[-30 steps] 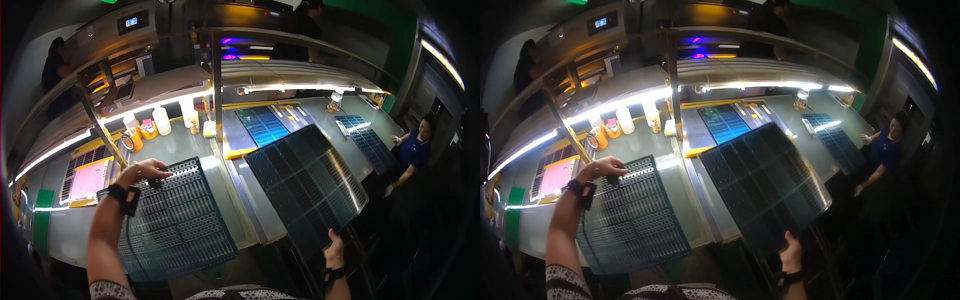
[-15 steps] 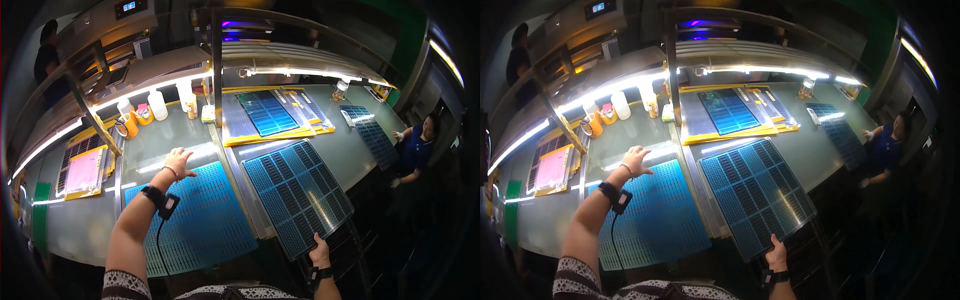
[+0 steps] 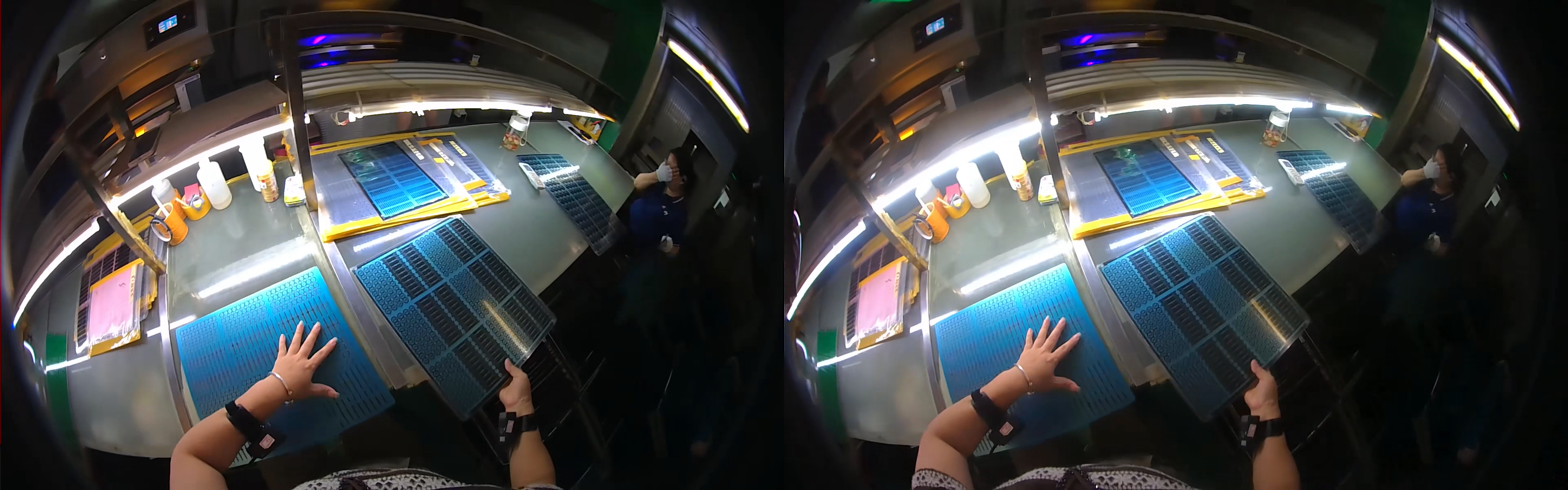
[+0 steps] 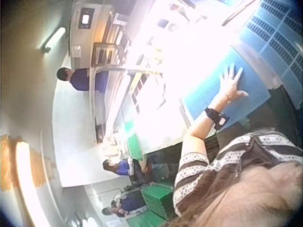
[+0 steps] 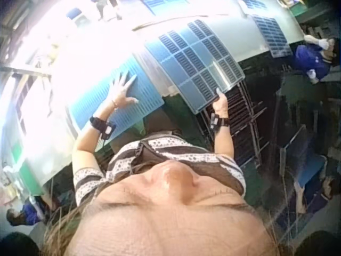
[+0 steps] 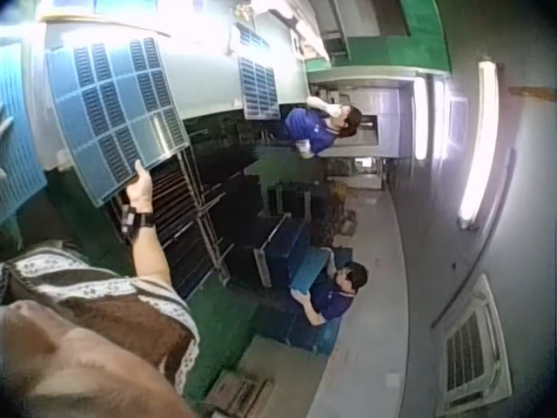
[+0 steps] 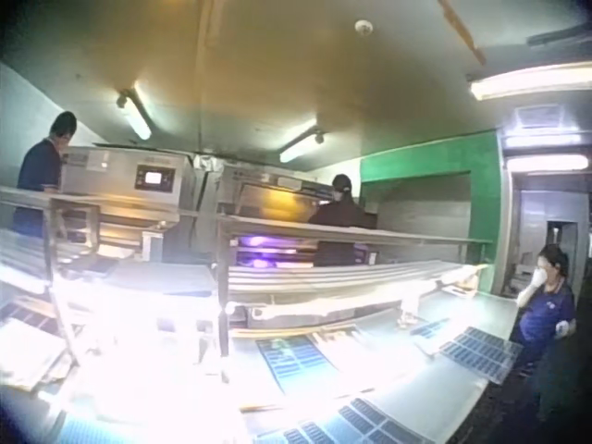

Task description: The recorder inspects printed mesh sheets on an inspection table and places them into drying racks.

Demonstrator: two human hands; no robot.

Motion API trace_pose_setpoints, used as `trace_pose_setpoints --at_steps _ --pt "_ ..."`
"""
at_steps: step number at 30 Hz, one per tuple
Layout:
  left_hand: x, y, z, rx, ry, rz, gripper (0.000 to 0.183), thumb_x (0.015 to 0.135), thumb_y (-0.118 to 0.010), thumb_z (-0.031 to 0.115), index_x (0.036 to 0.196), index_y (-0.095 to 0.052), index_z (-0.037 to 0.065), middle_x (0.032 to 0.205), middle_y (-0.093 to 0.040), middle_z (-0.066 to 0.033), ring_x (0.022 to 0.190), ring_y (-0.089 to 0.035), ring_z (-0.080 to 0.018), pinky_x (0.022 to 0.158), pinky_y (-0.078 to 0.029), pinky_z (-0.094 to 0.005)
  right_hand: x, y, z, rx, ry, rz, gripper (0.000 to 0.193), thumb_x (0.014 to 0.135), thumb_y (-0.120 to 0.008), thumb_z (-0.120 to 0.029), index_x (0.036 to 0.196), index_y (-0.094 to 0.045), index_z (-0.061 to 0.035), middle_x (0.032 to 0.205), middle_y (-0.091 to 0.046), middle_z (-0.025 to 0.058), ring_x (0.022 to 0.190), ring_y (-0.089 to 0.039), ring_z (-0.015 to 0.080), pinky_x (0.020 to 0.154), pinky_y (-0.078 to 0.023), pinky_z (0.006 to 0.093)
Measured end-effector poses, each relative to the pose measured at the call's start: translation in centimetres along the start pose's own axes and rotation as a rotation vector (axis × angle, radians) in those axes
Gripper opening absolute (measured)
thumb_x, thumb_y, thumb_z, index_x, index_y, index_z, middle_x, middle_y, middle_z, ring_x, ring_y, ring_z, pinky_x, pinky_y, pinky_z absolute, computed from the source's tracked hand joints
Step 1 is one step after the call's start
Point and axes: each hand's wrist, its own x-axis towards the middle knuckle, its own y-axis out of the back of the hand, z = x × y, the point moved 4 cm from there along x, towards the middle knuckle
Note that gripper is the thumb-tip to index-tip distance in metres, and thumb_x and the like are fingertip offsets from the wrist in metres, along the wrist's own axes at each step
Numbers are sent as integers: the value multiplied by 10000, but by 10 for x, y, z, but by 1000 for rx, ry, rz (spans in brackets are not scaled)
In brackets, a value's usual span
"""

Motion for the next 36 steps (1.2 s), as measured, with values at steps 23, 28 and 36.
trace_pose_setpoints --at_steps 23,28,36 --pt "34 -1 93 -316 63 401 647 878 -478 452 1415 -258 167 1488 -138 -151 1383 -63 -336 1051 -167 -578 -40 -54 -21 -2103 973 -696 437 752 -399 19 1143 -588 -29 1278 -495 165 1267 -352 385 1052 -206 563" --pt "54 -37 97 -254 95 374 648 845 -483 513 1384 -340 183 1484 -178 -113 1385 -47 -320 1052 -71 -607 -60 -126 -9 -1917 449 -810 611 676 -668 -134 1243 -484 -2 1360 -359 257 1295 -256 448 1068 -215 479" --pt "66 -42 99 -303 82 491 621 833 -495 516 1360 -389 204 1468 -231 -100 1378 -45 -343 1056 -38 -606 -83 -147 84 -1975 791 -563 434 738 -661 -123 1093 -476 46 1345 -330 297 1257 -262 502 1059 -221 502"
